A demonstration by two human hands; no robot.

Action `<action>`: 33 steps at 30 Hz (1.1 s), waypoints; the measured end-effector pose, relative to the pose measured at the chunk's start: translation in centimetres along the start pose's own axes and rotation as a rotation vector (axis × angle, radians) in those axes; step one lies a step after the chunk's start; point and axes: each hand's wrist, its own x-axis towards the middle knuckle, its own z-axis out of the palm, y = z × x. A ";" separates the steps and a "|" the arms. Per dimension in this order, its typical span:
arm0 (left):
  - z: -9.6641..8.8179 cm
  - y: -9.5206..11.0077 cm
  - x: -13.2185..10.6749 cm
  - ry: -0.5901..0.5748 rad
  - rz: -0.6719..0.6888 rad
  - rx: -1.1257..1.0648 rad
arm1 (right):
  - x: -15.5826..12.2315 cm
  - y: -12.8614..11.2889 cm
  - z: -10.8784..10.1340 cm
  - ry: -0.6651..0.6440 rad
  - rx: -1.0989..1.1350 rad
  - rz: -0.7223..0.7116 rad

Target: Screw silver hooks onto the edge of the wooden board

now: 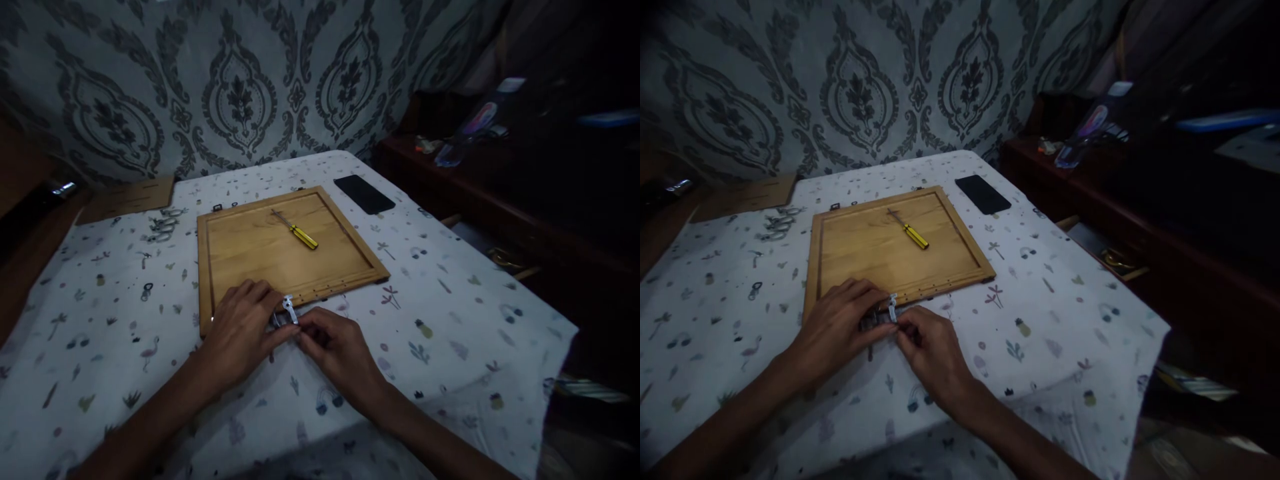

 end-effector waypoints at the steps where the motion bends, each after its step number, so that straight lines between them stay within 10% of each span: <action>1: 0.1 0.0 0.0 0.007 -0.003 0.001 | 0.0 0.0 0.0 0.002 -0.006 -0.010; 33: 0.5 -0.1 0.2 0.024 -0.008 -0.052 | -0.2 0.2 -0.3 0.001 -0.092 -0.141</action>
